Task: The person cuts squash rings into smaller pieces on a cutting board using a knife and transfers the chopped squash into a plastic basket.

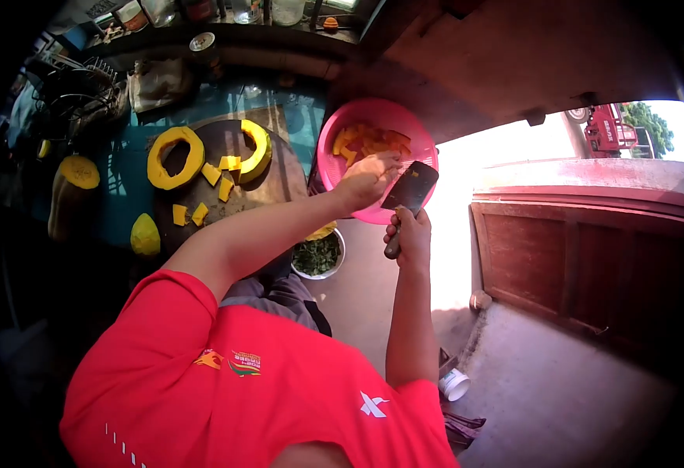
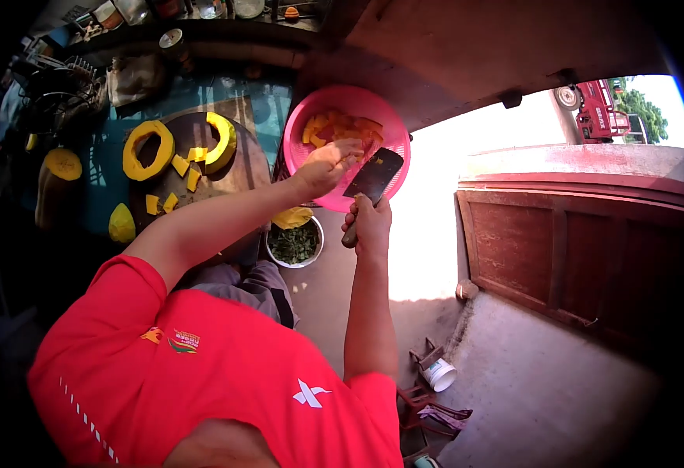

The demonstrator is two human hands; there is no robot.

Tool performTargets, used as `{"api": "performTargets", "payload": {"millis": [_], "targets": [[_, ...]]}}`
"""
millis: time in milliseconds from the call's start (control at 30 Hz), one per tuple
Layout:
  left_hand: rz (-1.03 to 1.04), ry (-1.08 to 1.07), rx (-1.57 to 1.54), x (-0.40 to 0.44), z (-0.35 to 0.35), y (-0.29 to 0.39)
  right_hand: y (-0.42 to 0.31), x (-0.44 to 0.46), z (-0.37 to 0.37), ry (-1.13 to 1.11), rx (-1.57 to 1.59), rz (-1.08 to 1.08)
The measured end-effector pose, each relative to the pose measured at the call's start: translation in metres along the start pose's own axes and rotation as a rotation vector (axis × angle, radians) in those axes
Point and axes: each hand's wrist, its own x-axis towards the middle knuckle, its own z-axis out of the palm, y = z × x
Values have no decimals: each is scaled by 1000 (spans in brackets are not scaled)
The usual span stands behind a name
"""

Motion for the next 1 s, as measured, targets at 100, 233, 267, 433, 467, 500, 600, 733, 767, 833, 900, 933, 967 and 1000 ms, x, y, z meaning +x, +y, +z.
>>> {"api": "performTargets", "payload": {"millis": [100, 233, 267, 433, 467, 500, 600, 733, 767, 833, 900, 933, 967, 1000], "targets": [[56, -57, -196, -22, 20, 12, 17, 1, 4, -21, 19, -1], [62, -215, -77, -25, 23, 2, 25, -9, 16, -17, 59, -29], [-30, -254, 121, -21, 21, -6, 26, -11, 17, 6, 81, -14], [-77, -128, 391, -30, -15, -13, 25, -20, 14, 88, 75, -179], [-41, -120, 396, -39, -22, -5, 22, -24, 15, 108, 95, -173], [-31, -101, 307, -55, -36, 5, 24, -27, 16, 64, 125, -200], [40, -20, 238, -95, -85, 24, 47, -35, 15, -106, 210, -278], [6, 100, 565, -142, -175, 9, 61, -63, 40, -326, -106, -218], [-24, 135, 645, -147, -194, 1, 67, -68, 49, -360, -141, -198], [-53, 181, 726, -149, -217, -13, 77, -76, 68, -432, -188, -179], [-45, 273, 849, -148, -225, -32, 88, -76, 81, -478, -207, -165], [-42, 277, 845, -144, -228, -40, 87, -79, 88, -475, -211, -169], [35, 190, 862, -139, -227, -48, 84, -82, 95, -485, -192, -156], [109, 108, 875, -136, -224, -48, 82, -84, 100, -497, -179, -140]]}}
